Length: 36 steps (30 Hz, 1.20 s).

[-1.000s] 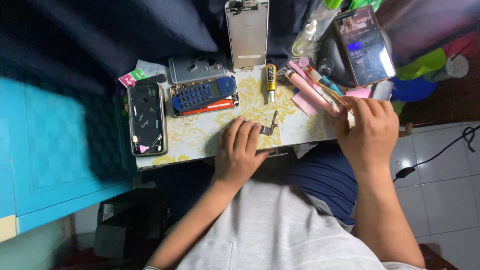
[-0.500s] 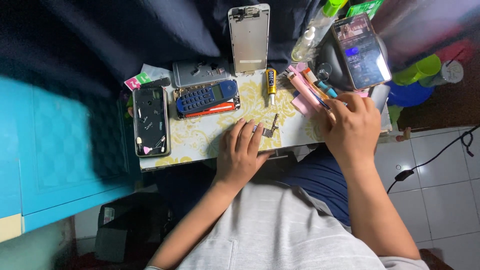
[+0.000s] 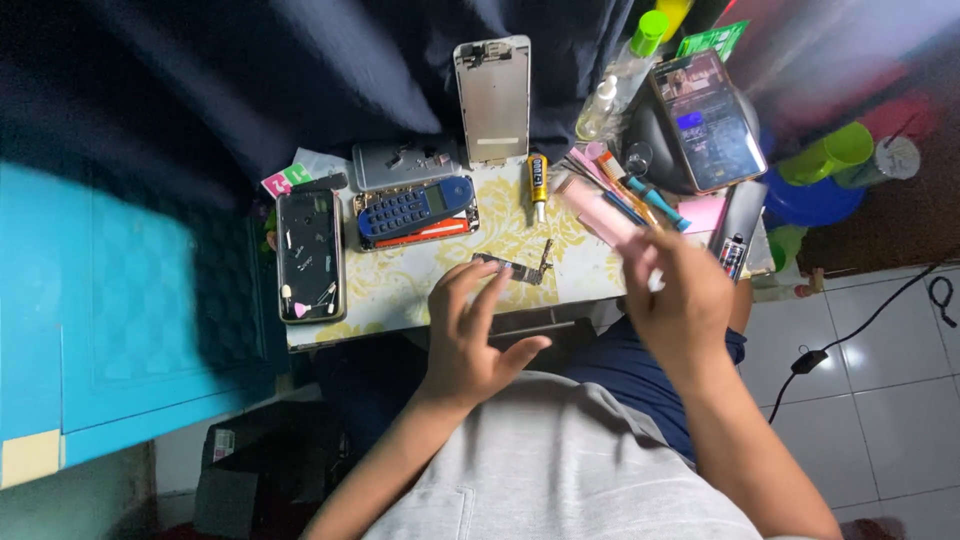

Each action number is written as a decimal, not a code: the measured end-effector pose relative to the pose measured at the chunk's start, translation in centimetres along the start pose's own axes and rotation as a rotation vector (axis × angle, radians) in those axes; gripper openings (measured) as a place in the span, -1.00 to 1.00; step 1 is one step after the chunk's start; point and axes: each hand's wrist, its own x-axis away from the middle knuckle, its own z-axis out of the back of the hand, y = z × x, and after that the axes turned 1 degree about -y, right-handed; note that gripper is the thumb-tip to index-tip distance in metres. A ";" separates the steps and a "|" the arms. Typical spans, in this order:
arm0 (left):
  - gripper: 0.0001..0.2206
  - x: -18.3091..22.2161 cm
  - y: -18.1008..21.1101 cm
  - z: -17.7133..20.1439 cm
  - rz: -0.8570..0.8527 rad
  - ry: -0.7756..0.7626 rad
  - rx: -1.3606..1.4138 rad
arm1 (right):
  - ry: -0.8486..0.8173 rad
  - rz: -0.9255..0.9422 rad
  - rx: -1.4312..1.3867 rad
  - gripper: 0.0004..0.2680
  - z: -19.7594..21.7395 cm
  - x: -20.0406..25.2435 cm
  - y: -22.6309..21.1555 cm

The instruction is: Grinding the edges of a small electronic component using a handheld rotary tool on a repair bench.

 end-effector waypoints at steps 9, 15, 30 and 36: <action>-0.64 -1.2 3.7 3.0 0.833 -0.217 0.726 | -0.384 -0.111 -0.848 -0.75 1.3 4.4 -7.3; -0.62 -1.2 4.5 2.7 0.523 -0.318 0.646 | -0.732 -0.506 -1.241 -0.62 3.5 0.5 -9.2; -0.58 -1.2 4.8 2.8 0.613 -0.414 0.744 | -0.719 -0.430 -0.979 -0.64 2.2 3.0 -7.8; -0.67 -0.1 4.2 1.7 0.612 -0.027 0.844 | -0.811 -0.210 -0.835 -0.81 2.2 2.2 -7.6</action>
